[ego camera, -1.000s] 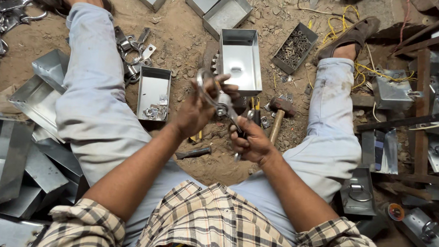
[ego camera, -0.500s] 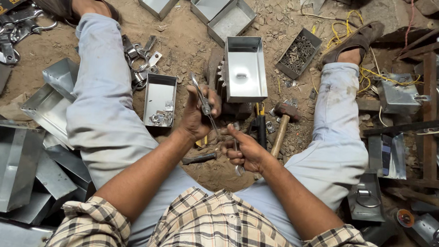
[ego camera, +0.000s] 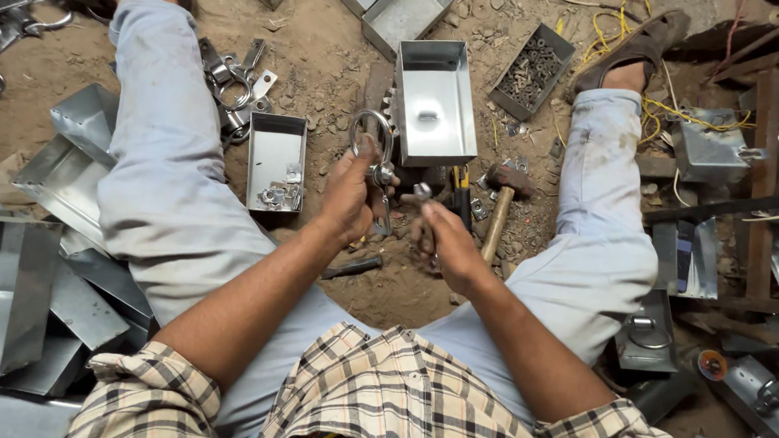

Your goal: The person assembles a metal box by fitting metal sheets into a frame, securing them with a hammer, and then attaching a latch mechanism using a wrench.

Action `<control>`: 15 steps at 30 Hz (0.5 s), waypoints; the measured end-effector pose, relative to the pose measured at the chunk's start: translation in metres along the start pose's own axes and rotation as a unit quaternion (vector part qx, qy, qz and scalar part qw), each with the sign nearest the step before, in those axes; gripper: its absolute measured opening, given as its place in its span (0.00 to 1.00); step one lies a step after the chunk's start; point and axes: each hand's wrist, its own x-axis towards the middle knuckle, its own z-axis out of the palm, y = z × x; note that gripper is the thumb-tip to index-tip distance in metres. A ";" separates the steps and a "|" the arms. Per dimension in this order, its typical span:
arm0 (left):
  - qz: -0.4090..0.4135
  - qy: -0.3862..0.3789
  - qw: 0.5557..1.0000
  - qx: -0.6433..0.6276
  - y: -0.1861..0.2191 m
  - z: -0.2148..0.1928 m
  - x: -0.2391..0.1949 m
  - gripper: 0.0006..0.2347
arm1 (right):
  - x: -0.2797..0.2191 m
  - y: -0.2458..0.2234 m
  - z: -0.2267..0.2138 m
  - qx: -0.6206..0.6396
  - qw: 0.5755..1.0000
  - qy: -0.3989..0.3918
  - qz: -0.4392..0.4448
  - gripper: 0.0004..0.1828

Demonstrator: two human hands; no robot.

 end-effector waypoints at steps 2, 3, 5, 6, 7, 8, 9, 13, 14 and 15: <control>-0.009 -0.008 1.000 -0.003 -0.004 -0.002 0.000 0.22 | 0.006 0.003 -0.004 0.087 0.994 -0.022 0.059 0.20; -0.019 -0.017 1.000 -0.005 -0.006 -0.002 -0.002 0.22 | 0.006 0.007 -0.006 0.039 0.999 -0.027 0.012 0.19; -0.022 -0.009 1.000 -0.016 -0.007 -0.001 -0.002 0.22 | 0.005 0.011 -0.007 -0.008 0.999 -0.029 -0.034 0.20; -0.025 -0.002 0.999 -0.027 -0.008 0.001 -0.002 0.23 | 0.002 0.012 -0.005 -0.048 0.995 -0.024 -0.088 0.18; -0.026 -0.003 0.999 -0.028 -0.008 0.003 -0.002 0.23 | 0.001 0.011 -0.002 -0.087 0.986 -0.020 -0.144 0.21; -0.016 0.002 1.000 -0.021 -0.007 0.005 -0.002 0.24 | 0.000 0.007 0.001 -0.088 0.986 -0.019 -0.144 0.21; -0.007 0.009 1.000 -0.014 -0.006 0.007 -0.004 0.25 | -0.001 0.004 0.006 -0.208 0.952 0.028 -0.224 0.19; -0.035 0.055 0.998 0.010 -0.004 0.015 -0.006 0.25 | -0.007 -0.009 0.022 -0.316 0.910 0.111 -0.243 0.16; -0.018 0.033 0.999 0.003 -0.005 0.016 -0.005 0.26 | -0.008 -0.011 0.024 -0.317 0.910 0.113 -0.242 0.16; 0.000 0.012 1.000 -0.004 -0.006 0.016 -0.005 0.27 | -0.010 -0.011 0.025 -0.334 0.890 0.112 -0.289 0.16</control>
